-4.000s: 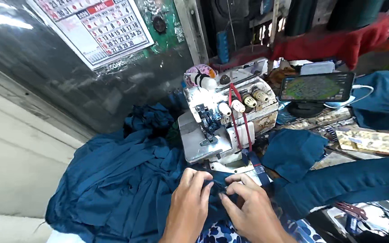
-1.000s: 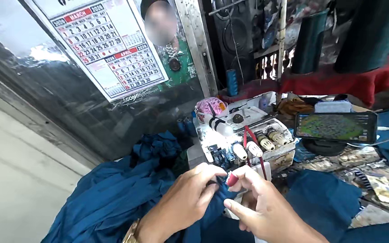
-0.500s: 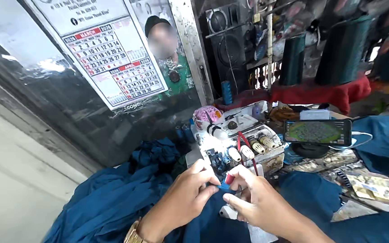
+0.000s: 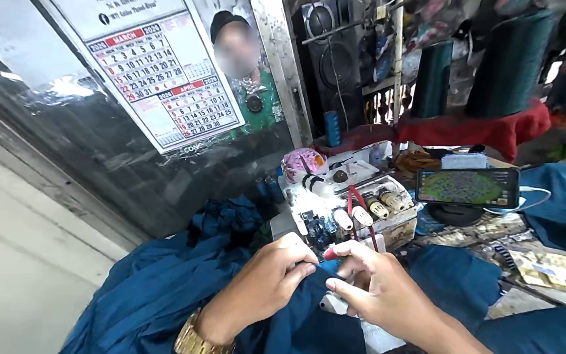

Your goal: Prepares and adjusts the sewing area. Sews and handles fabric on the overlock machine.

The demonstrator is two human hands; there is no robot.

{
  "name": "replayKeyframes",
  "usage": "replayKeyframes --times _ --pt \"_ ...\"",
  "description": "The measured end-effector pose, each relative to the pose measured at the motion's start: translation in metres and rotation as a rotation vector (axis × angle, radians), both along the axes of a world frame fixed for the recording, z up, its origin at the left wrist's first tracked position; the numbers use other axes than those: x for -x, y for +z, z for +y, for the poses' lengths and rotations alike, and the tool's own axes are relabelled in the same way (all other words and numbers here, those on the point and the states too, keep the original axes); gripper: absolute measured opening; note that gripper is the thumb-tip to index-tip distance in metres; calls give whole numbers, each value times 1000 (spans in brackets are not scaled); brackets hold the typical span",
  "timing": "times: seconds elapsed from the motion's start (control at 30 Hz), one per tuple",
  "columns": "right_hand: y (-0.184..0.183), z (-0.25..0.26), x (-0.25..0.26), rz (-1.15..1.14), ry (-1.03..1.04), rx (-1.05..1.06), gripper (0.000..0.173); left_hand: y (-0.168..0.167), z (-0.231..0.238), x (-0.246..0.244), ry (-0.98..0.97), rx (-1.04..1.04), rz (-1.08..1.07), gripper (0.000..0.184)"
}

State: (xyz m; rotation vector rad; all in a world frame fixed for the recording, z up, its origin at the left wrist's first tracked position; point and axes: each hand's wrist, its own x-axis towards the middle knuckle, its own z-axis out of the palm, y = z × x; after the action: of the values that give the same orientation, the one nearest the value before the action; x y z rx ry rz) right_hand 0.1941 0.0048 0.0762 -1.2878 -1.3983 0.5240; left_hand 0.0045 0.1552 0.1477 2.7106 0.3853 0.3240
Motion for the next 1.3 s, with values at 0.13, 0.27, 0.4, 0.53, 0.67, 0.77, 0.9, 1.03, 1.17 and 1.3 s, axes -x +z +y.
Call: replayKeyframes --times 0.13,0.27,0.4,0.53,0.67,0.77,0.9,1.03,1.17,1.3 --pt "9 1 -4 -28 82 96 27 10 -6 -6 -48 -97 36 24" --pt "29 -2 0 97 161 185 25 26 -10 -12 -56 -41 42 18" --pt "27 -4 -2 78 185 168 23 35 -3 -6 5 10 -33 18" --pt "30 -5 -3 96 133 38 19 26 8 17 176 48 -223 10" --pt "37 -3 -4 114 223 79 19 -19 11 3 160 88 -209 17" --pt "42 -8 -9 92 242 154 19 -14 18 -3 87 -167 59 19" --pt "35 -10 -19 222 298 92 22 15 20 -1 10 -362 275 14" --pt "32 -7 -17 443 422 -26 36 27 7 11 -153 59 173 25" --pt "48 0 -11 296 340 166 50 51 -17 2 -204 24 308 20" --pt "54 25 -5 321 459 503 73 55 -34 -6 -48 -270 -88 14"
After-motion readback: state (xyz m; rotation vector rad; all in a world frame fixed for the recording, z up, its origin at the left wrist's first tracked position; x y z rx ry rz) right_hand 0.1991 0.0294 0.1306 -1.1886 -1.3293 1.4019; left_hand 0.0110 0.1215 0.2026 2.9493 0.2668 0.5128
